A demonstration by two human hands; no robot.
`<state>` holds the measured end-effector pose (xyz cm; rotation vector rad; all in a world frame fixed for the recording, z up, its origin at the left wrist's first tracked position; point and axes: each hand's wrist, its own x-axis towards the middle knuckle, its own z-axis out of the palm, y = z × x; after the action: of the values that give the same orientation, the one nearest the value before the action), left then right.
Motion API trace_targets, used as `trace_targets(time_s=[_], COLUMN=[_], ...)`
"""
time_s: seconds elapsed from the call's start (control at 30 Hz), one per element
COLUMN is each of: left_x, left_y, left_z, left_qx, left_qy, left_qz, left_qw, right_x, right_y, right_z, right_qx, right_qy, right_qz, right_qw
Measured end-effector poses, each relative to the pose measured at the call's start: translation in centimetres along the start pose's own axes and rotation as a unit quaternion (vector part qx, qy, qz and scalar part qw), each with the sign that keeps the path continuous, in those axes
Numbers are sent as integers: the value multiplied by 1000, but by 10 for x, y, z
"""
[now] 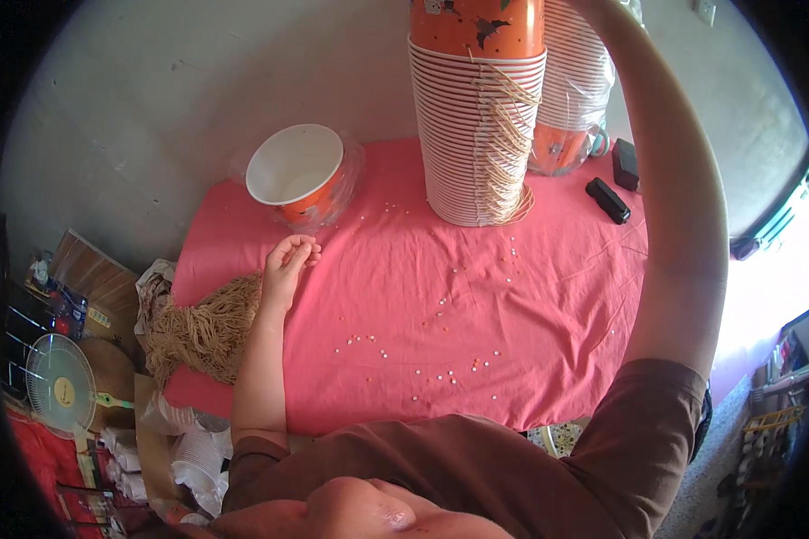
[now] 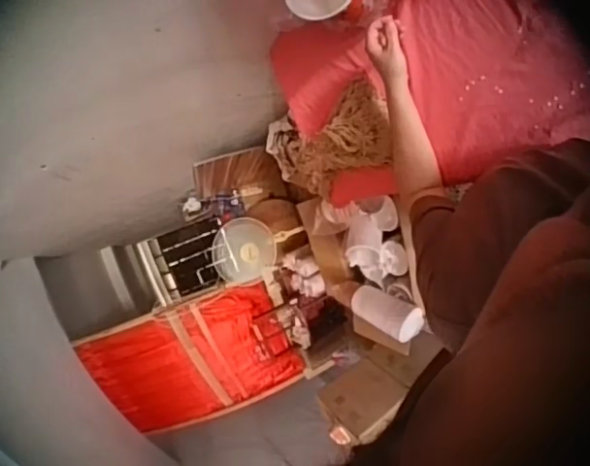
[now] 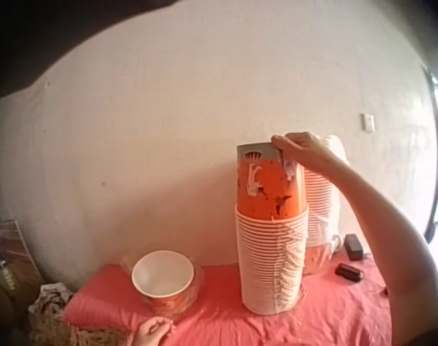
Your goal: Packing stacks of paper bowls into plastic bags for shipment.
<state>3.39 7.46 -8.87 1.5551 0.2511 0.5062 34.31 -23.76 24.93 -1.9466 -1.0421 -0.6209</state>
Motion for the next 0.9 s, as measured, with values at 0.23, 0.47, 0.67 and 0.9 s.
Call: trace_targets(time_s=[0.23, 0.47, 0.67, 0.9], left_x=[7, 4, 12, 16], left_y=[1, -3, -14, -35], left_z=[-6, -6, -10, -17], left_qx=[5, -31, -13, 63], left_qy=[23, 77, 106, 102], left_qz=[4, 12, 12, 44], left_qw=[1000, 996, 994, 992], right_x=[-17, -106, -168, -186], right_y=[-8, -63, -58, -48], right_z=[4, 85, 223, 298], right_qx=[26, -121, -65, 40], right_qy=[-12, 93, -126, -136], right_qz=[-60, -339, -370, -266], right_qw=[998, 928, 918, 954])
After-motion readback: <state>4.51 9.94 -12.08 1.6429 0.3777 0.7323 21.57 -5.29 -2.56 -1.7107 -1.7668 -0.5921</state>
